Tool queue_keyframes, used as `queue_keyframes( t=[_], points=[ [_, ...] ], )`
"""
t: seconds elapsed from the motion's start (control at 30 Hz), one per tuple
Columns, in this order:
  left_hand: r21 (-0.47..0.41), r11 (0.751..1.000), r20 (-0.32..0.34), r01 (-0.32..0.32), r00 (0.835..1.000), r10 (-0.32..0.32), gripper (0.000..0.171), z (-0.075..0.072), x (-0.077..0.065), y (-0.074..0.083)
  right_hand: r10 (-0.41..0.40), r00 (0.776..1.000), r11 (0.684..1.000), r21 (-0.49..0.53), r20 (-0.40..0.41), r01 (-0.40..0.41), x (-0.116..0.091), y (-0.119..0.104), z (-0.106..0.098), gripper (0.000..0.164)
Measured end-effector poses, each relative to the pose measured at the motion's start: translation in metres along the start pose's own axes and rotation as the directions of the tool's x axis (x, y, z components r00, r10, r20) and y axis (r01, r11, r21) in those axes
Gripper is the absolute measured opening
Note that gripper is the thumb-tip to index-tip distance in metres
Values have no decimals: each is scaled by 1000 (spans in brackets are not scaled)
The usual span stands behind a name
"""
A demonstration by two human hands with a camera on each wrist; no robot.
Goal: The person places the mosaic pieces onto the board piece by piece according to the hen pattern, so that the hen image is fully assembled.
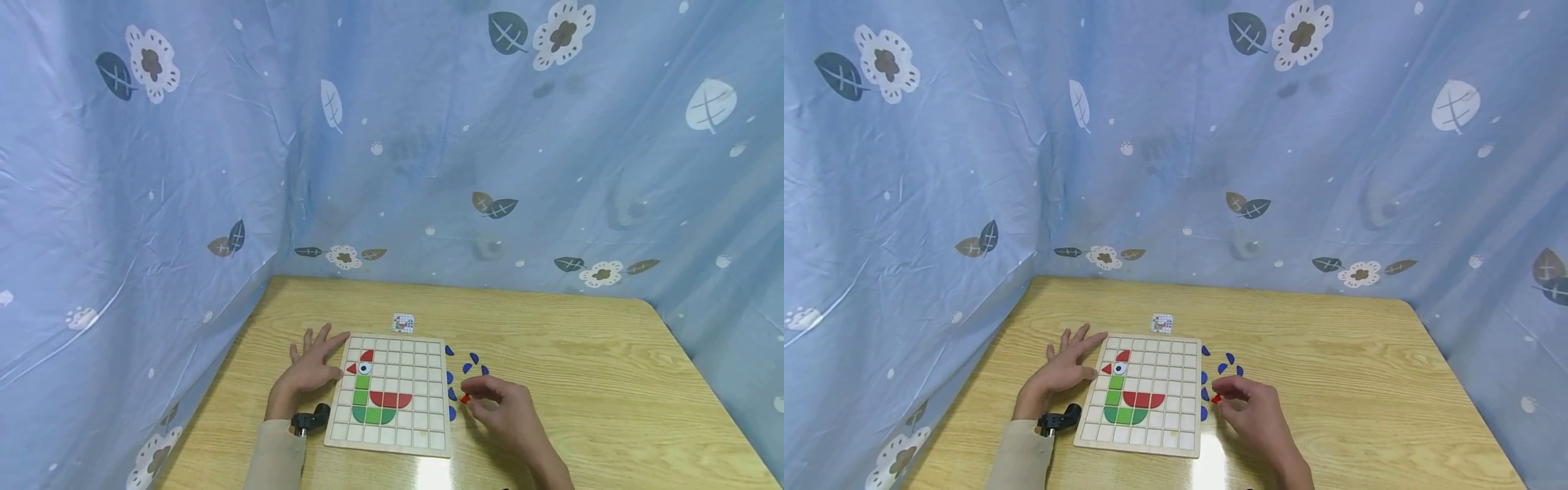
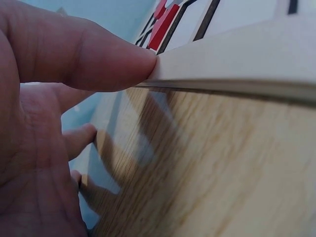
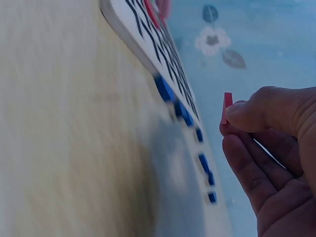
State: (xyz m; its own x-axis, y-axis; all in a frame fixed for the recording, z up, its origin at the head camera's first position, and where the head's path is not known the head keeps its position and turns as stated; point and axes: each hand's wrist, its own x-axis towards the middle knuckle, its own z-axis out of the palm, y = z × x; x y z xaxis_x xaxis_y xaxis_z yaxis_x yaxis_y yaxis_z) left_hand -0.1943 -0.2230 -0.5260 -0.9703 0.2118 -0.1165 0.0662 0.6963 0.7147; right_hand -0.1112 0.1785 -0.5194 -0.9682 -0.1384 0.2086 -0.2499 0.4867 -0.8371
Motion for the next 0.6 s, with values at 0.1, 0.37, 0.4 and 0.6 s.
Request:
queue_keyframes(
  t=[0.1, 0.37, 0.4, 0.6],
  points=[
    [7, 1000, 5, 12, 1000, -12, 90, 0, 0, 0, -52, 998, 999, 10, 38, 52, -2, -4, 12, 30],
    [7, 1000, 4, 19, 1000, -19, 90, -1, 1, 1, -107, 985, 994, 8, 134, 107, -2, -20, 45, 27],
    [9, 1000, 2, 19, 1000, -19, 90, -1, 1, 1, -110, 983, 994, 14, 148, 109, -2, -22, 49, 27],
    [10, 1000, -3, 14, 1000, -14, 89, 0, 2, 0, -126, 966, 992, 58, 226, 116, 0, -35, 72, 28]
  ],
)
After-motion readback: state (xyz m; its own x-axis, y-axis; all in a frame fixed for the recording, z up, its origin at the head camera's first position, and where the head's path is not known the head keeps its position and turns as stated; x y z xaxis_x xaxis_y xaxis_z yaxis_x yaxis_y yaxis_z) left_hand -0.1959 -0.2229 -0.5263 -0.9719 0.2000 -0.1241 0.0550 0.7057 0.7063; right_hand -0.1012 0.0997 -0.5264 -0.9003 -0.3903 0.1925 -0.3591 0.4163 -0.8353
